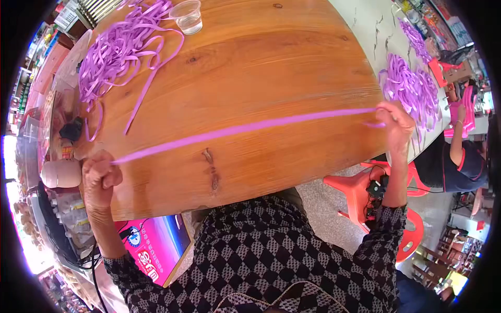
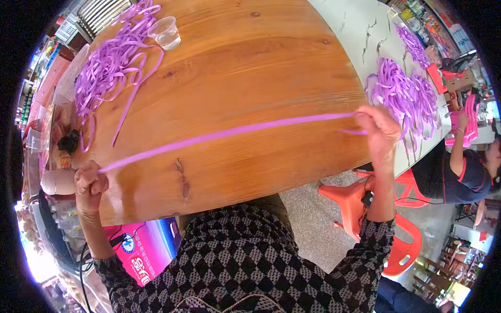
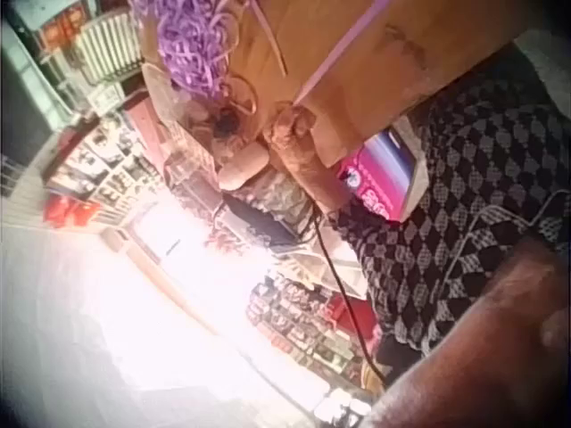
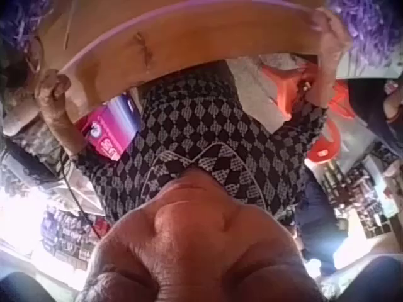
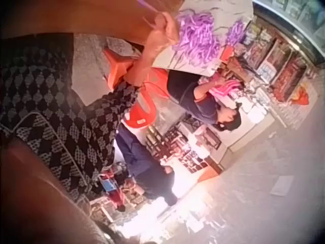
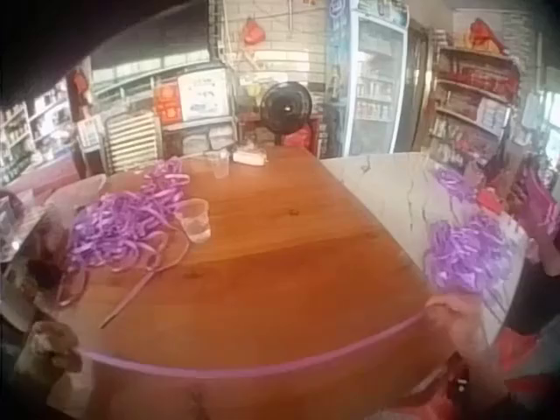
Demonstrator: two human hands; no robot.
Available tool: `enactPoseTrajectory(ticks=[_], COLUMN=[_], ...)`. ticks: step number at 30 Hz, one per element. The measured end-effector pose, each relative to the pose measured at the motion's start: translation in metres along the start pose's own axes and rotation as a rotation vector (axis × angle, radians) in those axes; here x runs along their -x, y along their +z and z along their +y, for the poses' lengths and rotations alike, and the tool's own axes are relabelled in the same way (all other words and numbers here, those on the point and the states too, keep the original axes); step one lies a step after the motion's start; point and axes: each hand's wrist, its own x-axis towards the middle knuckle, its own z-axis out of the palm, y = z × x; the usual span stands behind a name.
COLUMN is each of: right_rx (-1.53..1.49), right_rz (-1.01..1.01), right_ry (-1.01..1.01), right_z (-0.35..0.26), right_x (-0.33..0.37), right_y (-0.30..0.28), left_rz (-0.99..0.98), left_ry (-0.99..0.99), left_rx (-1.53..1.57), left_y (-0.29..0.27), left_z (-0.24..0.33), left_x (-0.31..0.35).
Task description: The person picks up a purple ribbon from a pile on a wooden table, stretches it out, and ties a series of knots into it by hand. After completing the knots, the person sets the ribbon aside and reaches for another to repeat the process.
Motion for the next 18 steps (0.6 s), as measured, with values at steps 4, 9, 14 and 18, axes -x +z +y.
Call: enactPoseTrajectory(ticks=[4, 9, 14, 18], right_rx=[-0.093, -0.09, -0.184, -0.591], right_rz=[0.116, 0.142, 0.191, 0.362], right_ry=[0.154, 0.191, 0.227, 0.411], right_z=[0.031, 0.045, 0.04, 0.044], right_x=[-0.001, 0.001, 0.004, 0.01], right_y=[-0.039, -0.037, -0.034, -0.031], left_rz=[-0.013, 0.027, 0.276, -0.057], left_ry=[0.068, -0.02, 0.035, 0.108], left_rx=[0.392, 0.455, 0.628, 0.856], left_y=[-0.027, -0.028, 0.002, -0.001], left_z=[-0.008, -0.015, -0.006, -0.01], left_x=[0.009, 0.012, 0.015, 0.011])
